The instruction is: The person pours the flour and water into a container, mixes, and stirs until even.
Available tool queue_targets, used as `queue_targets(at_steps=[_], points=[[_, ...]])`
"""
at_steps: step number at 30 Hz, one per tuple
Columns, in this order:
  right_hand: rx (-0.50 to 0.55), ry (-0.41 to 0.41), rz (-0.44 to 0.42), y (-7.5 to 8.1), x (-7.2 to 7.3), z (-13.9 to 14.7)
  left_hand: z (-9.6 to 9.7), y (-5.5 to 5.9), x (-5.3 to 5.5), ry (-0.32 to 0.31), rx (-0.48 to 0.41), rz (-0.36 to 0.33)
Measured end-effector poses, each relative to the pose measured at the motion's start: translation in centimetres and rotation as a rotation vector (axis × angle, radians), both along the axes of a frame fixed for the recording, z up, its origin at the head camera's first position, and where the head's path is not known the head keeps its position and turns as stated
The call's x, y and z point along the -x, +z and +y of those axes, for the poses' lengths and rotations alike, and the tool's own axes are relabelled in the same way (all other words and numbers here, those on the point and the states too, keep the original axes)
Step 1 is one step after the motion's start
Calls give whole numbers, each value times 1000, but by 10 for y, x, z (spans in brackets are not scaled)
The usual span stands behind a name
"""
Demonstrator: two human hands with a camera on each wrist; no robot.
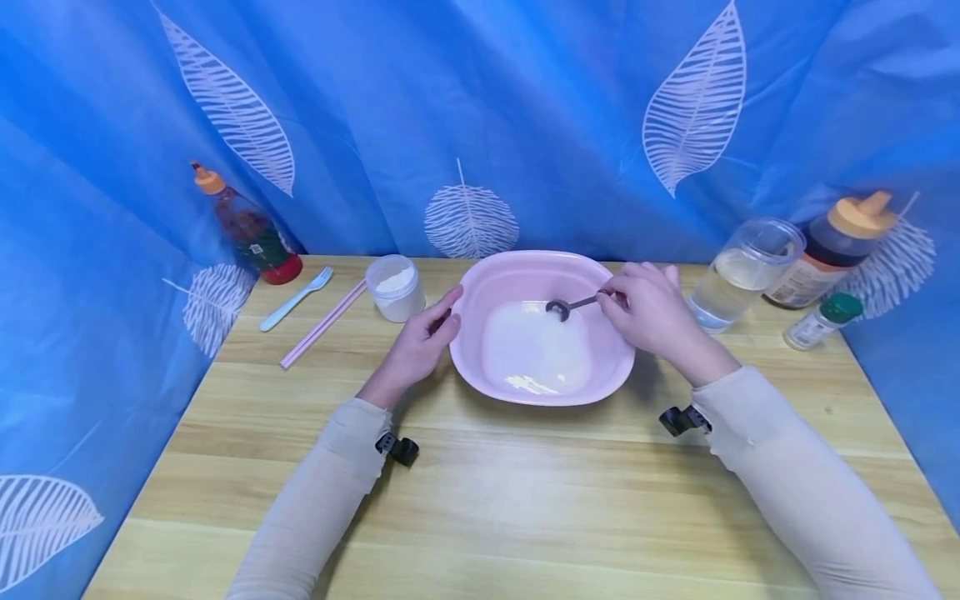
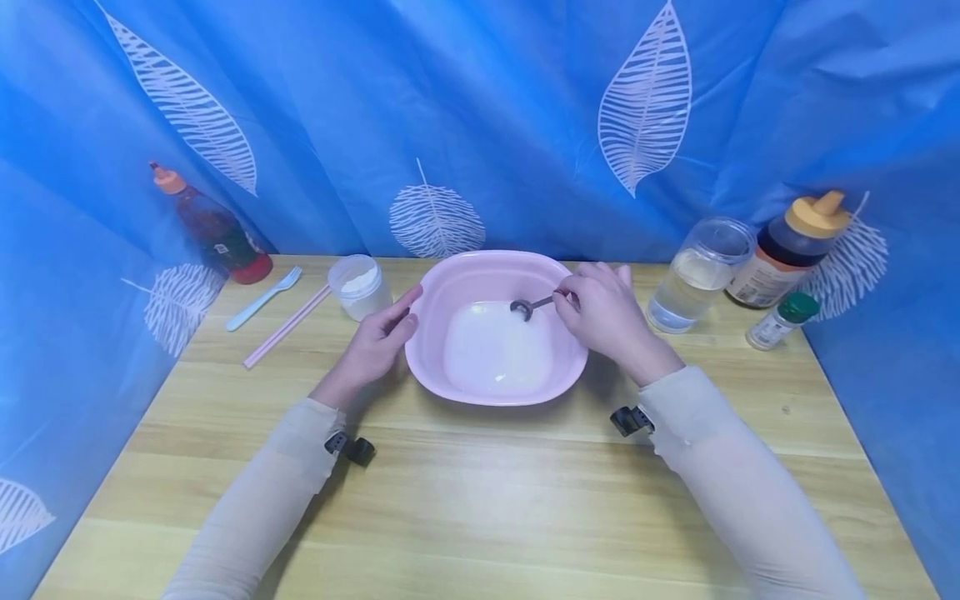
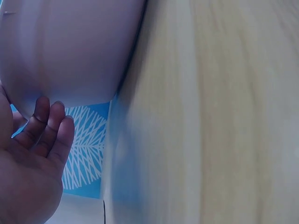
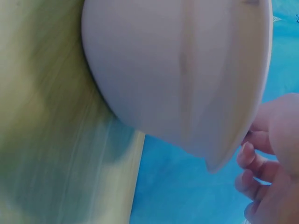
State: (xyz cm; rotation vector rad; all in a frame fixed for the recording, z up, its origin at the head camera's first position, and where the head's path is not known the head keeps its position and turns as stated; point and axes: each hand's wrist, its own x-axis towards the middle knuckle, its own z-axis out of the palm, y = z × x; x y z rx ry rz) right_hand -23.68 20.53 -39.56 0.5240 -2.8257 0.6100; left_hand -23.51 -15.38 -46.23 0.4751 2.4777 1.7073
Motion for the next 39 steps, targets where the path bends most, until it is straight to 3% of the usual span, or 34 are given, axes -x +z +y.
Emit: queue_targets(at_steps=[13, 21, 25, 29, 34, 39], points=[[77, 181, -114, -8, -14, -8, -7, -2, 0, 8, 22, 3], [36, 325, -173, 8, -30, 2, -5, 1, -2, -4, 42, -21], [0, 304, -141, 16, -33, 17, -3, 5, -2, -9, 41, -20], [-30, 224, -90, 18, -31, 24, -3, 6, -2, -12, 43, -21], [-73, 122, -33, 14, -25, 17, -3, 6, -3, -7, 36, -17], [-77, 105, -65, 7, -16, -1, -3, 6, -2, -6, 46, -19]])
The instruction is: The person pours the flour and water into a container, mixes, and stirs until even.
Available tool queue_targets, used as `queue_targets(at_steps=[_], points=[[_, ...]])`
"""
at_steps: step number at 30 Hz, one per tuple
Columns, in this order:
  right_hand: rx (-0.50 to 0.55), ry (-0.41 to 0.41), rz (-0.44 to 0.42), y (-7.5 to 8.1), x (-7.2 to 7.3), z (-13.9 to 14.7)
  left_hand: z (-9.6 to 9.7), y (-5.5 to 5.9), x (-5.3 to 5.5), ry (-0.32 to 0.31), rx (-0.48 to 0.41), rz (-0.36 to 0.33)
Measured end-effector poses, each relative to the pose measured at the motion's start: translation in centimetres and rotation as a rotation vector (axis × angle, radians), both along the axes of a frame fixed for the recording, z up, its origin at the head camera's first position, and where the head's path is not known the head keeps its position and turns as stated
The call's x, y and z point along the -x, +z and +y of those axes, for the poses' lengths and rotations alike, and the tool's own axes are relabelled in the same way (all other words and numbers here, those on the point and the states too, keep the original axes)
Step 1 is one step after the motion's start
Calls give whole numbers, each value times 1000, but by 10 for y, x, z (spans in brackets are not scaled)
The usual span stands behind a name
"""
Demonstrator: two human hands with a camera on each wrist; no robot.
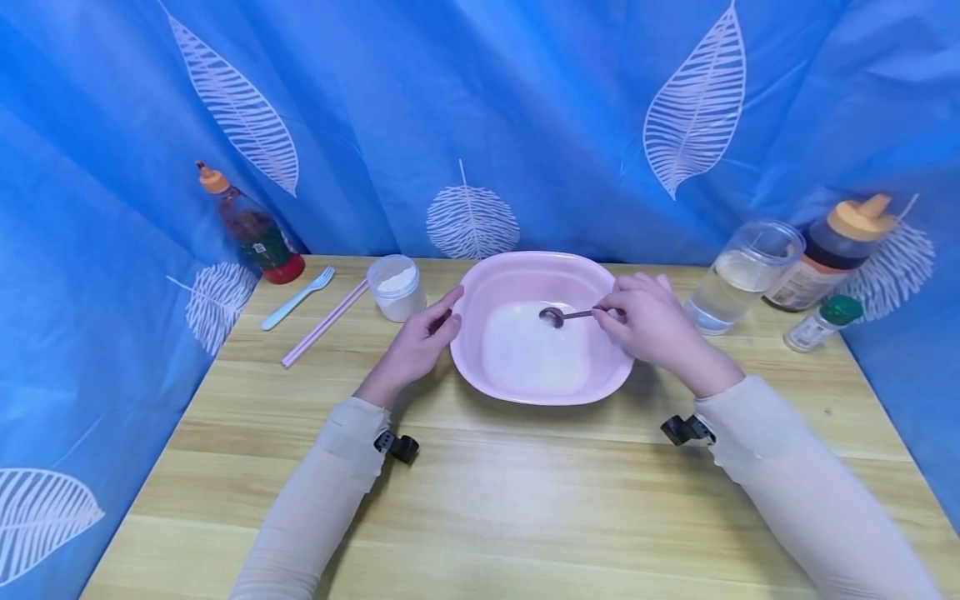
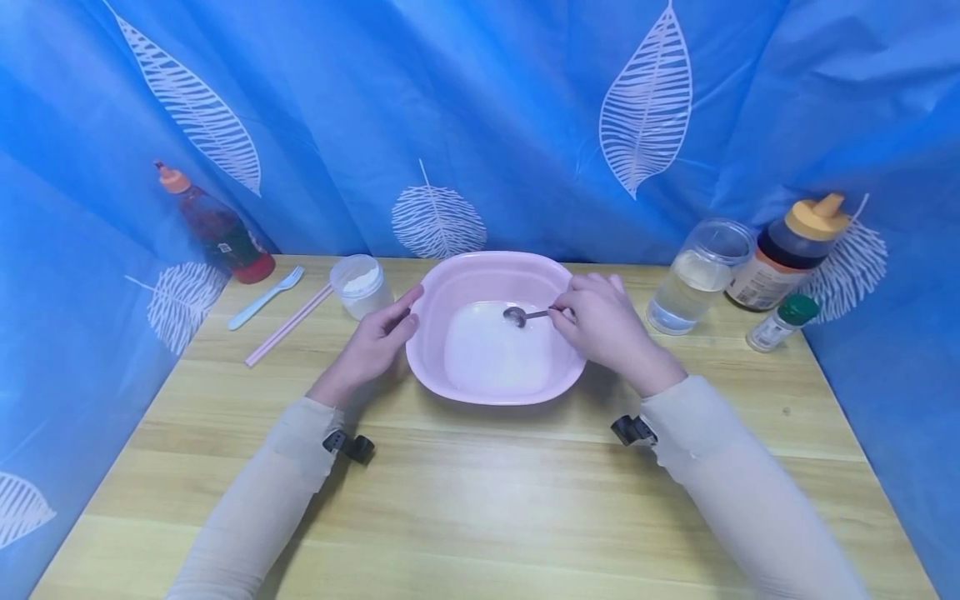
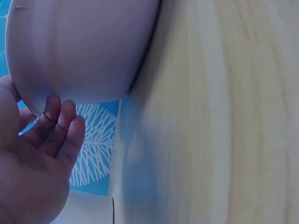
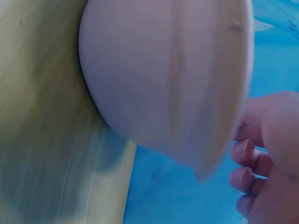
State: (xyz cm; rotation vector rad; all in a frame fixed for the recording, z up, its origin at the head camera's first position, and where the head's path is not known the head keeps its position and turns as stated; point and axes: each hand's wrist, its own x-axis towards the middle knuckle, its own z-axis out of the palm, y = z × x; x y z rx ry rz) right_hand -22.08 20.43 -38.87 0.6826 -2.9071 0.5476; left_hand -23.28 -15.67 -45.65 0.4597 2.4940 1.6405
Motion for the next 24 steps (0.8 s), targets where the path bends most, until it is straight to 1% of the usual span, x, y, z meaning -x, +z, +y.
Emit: queue_targets(at_steps=[4, 7, 11, 13, 15, 17, 19, 21, 24], points=[[18, 45, -67, -3, 4, -15, 1, 0, 1, -6, 18, 2], [35, 119, -87, -5, 5, -23, 1, -1, 2, -10, 22, -4], [52, 238, -107, -4, 2, -29, 2, -1, 3, -17, 11, -5], [52, 279, -137, -1, -2, -27, 1, -2, 3, -18, 9, 3], [45, 303, -172, 3, -6, -21, 1, -2, 3, -20, 9, 6], [28, 311, -190, 7, -10, -13, 1, -2, 3, -20, 12, 7], [11, 297, -184, 11, -13, -2, 0, -3, 3, -19, 13, 4], [-3, 269, -157, 15, -15, 9, -1, -3, 3, -13, 17, 5], [-26, 200, -84, 17, -16, 22, -3, -3, 3, -10, 21, 4]])
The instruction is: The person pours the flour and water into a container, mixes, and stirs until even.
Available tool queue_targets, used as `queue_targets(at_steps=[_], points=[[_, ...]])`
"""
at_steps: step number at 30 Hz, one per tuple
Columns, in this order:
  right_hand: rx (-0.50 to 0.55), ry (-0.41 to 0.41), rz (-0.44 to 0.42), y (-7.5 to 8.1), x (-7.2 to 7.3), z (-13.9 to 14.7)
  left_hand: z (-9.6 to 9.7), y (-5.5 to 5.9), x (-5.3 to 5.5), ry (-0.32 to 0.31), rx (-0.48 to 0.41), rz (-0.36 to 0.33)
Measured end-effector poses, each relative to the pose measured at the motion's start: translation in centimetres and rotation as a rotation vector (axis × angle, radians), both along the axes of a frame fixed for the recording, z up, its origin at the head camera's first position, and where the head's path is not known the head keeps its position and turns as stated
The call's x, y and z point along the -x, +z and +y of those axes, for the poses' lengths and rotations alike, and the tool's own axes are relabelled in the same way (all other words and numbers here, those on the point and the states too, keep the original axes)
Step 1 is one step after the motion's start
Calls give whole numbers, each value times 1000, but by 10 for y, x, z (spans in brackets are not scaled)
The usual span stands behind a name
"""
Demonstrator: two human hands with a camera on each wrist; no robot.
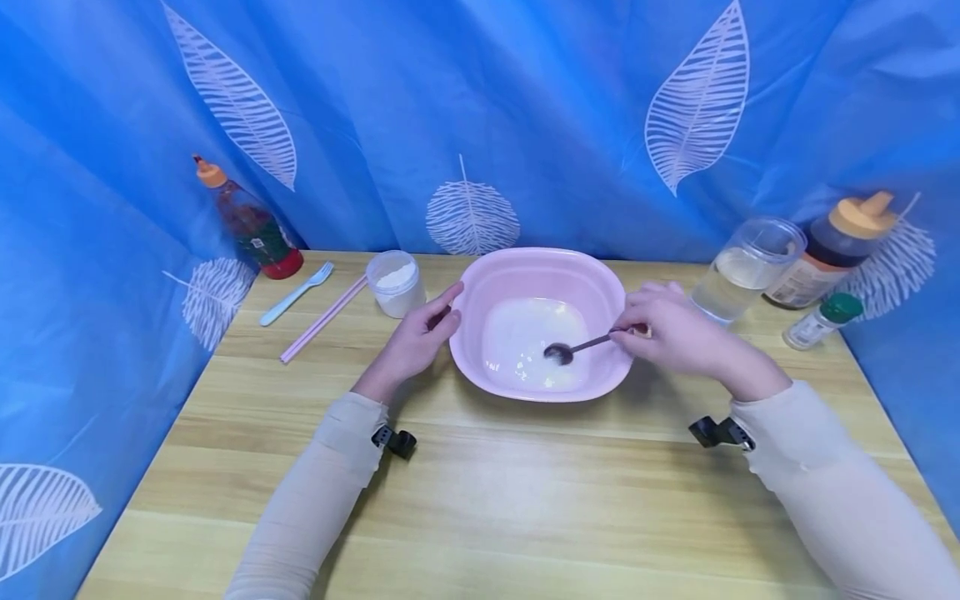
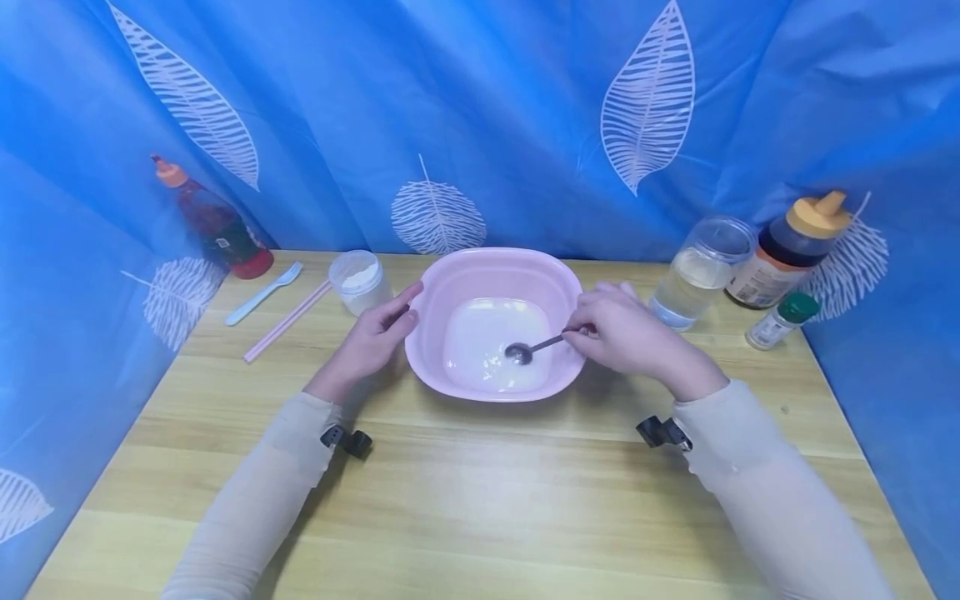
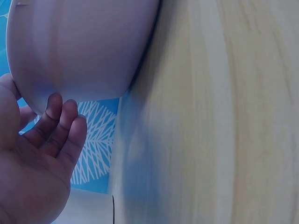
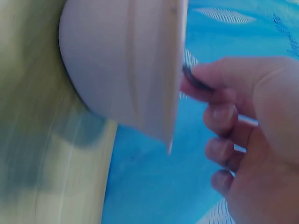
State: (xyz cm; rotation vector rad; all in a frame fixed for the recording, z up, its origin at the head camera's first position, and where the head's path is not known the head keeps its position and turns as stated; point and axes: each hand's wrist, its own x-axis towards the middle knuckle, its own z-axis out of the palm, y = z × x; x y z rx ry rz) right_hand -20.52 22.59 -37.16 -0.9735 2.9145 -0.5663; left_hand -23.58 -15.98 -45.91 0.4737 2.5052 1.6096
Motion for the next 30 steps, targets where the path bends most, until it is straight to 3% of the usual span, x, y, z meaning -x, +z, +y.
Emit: queue_targets(at_steps=[7, 12, 16, 22, 26, 30], points=[[-48, -141, 140, -11, 11, -1, -1, 1, 1, -2, 6, -1], [-29, -149, 122, -21, 23, -21, 1, 2, 1, -6, -8, 4], [11, -93, 72, -26, 29, -40, 2, 2, 0, -10, -20, 3], [61, 75, 15, -26, 23, -57, 3, 2, 2, -15, -37, 9], [64, 149, -65, -20, 13, -52, 2, 2, 2, -14, -25, 9], [36, 153, -115, -9, 4, -35, 1, 2, 1, -6, -9, 3]])
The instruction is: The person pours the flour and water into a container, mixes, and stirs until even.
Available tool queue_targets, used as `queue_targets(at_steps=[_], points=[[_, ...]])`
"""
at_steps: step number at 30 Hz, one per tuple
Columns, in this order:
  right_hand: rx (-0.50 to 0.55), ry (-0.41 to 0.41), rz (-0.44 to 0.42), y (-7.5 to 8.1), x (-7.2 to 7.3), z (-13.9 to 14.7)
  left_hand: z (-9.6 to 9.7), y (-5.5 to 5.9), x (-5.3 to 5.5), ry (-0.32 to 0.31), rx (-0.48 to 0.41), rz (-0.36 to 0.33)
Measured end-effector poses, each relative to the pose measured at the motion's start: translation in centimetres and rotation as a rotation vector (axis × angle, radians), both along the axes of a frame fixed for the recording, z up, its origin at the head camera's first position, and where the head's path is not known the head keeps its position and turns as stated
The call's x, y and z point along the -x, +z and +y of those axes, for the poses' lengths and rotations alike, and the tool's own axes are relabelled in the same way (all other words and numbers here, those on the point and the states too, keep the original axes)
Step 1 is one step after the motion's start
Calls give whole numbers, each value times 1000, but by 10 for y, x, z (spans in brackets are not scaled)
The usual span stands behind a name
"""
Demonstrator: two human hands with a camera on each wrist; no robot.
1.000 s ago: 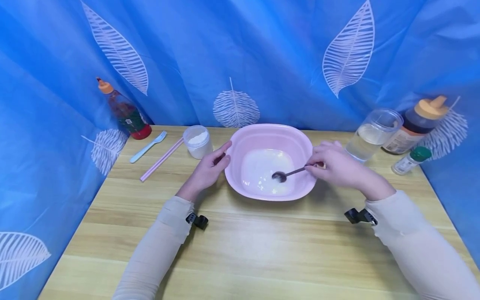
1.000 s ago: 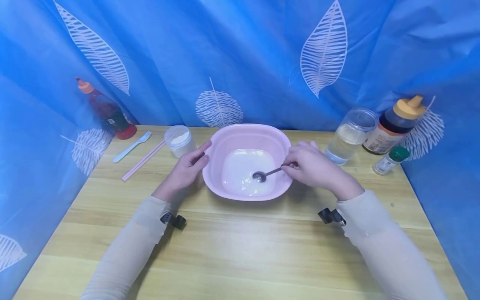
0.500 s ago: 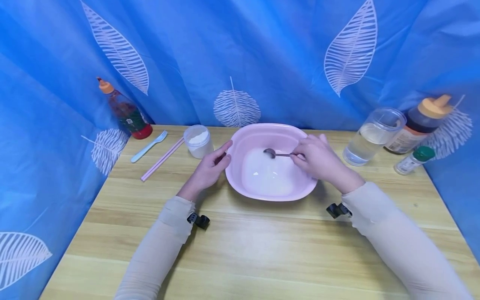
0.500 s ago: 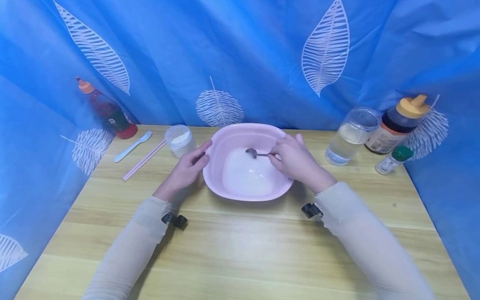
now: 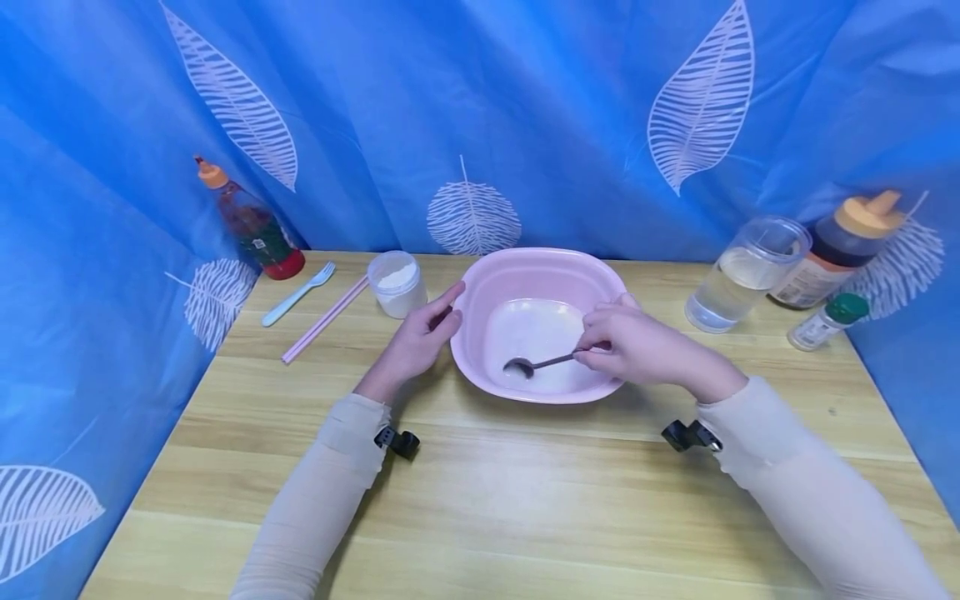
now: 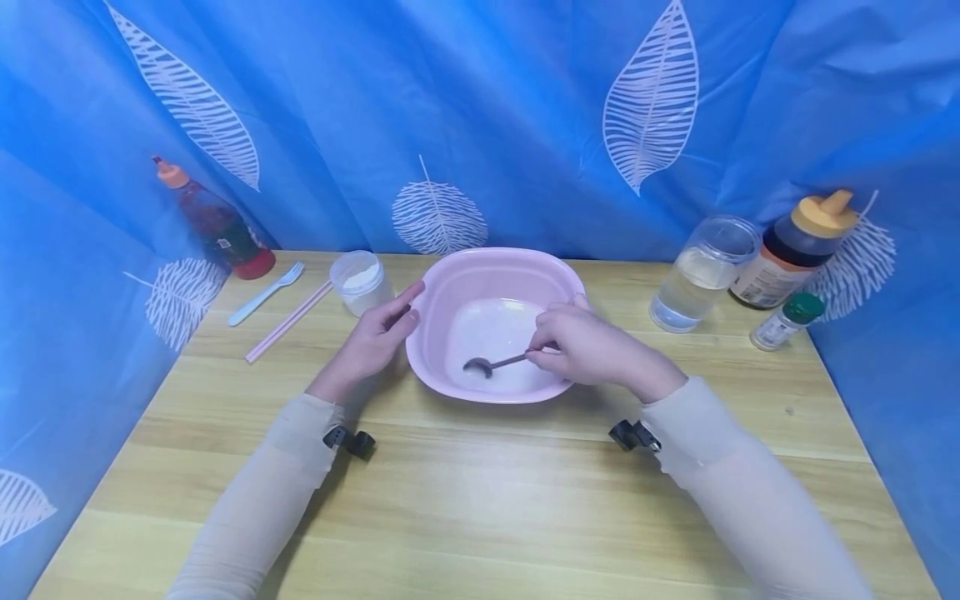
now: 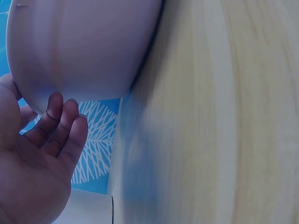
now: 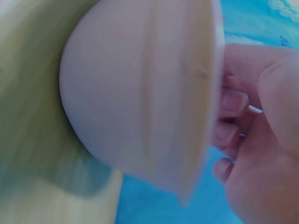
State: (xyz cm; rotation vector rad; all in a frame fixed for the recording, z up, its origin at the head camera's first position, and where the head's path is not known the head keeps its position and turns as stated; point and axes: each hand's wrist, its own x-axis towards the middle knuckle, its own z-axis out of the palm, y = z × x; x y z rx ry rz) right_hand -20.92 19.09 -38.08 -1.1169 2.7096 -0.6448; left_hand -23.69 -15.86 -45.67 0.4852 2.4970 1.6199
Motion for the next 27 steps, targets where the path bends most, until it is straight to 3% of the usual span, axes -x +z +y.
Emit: queue_targets(at_steps=[3, 8, 12, 15, 21, 27], points=[[-28, -36, 26, 9, -3, 15, -1, 1, -1, 10, 8, -6], [-100, -166, 141, 16, -3, 29, -4, 2, -2, 16, 9, -18], [-137, -263, 192, 12, 3, 24, -4, 2, -1, 8, -1, -14], [-123, -301, 175, 4, 9, 14, -4, 1, -1, 3, -7, -16], [-50, -250, 104, -10, 14, -8, -2, 2, 0, -12, -21, -24], [-34, -139, 72, -9, 5, -12, -1, 2, -1, -17, -24, -20]])
